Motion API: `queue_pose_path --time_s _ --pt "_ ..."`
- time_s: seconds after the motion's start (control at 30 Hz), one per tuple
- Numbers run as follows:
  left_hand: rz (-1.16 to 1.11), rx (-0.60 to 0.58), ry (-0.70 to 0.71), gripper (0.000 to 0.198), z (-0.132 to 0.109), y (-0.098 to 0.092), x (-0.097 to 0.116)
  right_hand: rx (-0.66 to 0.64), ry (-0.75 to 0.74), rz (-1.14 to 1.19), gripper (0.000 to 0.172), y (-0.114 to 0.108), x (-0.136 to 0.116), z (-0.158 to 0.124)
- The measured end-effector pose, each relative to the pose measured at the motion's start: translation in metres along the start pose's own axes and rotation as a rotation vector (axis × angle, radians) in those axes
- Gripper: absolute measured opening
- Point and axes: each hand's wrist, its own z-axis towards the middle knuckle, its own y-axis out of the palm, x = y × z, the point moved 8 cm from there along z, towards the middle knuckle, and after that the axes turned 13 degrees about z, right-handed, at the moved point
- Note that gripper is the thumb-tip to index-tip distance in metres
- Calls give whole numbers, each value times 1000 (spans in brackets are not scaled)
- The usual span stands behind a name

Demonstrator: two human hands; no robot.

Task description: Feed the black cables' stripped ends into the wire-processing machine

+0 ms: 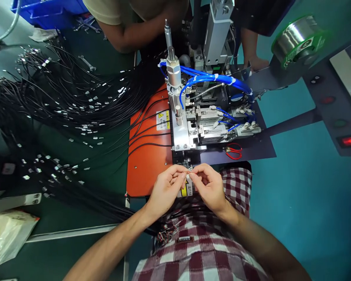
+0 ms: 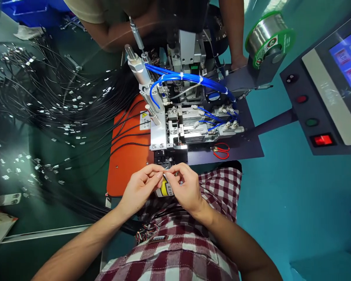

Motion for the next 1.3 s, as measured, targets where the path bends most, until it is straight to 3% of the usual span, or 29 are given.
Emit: queue_pose_path --time_s 0.1,0.23,0.43,0.57,0.67,0.83,0.93,1.07,1.17,1.23,1.3 --pt "-8 6 2 23 -1 0 0 6 268 261 23 7 18 -4" --pt "-26 24 -10 24 -2 -2 0 14 296 337 24 7 19 -6" --pt "-12 115 48 18 -4 -6 4 -93 452 461 30 15 24 -9" --pt "8 142 80 16 -5 -9 8 -115 449 456 30 16 22 -8" --pt "6 81 60 17 -2 -8 9 -127 441 431 29 14 20 -7" --pt "64 44 72 14 -3 -7 8 -163 334 221 22 3 3 -2" --pt "188 156 158 11 -9 -8 13 -159 310 115 18 -1 -6 0" --pt "275 303 268 7 -16 -10 20 -169 505 328 21 8 0 2" --pt "470 383 487 4 -24 -11 34 -244 600 395 20 15 2 7" --pt "673 407 659 11 -30 -7 42 -285 574 290 19 13 -2 12" --pt "842 407 756 15 -33 0 43 -285 427 54 16 8 -14 18"
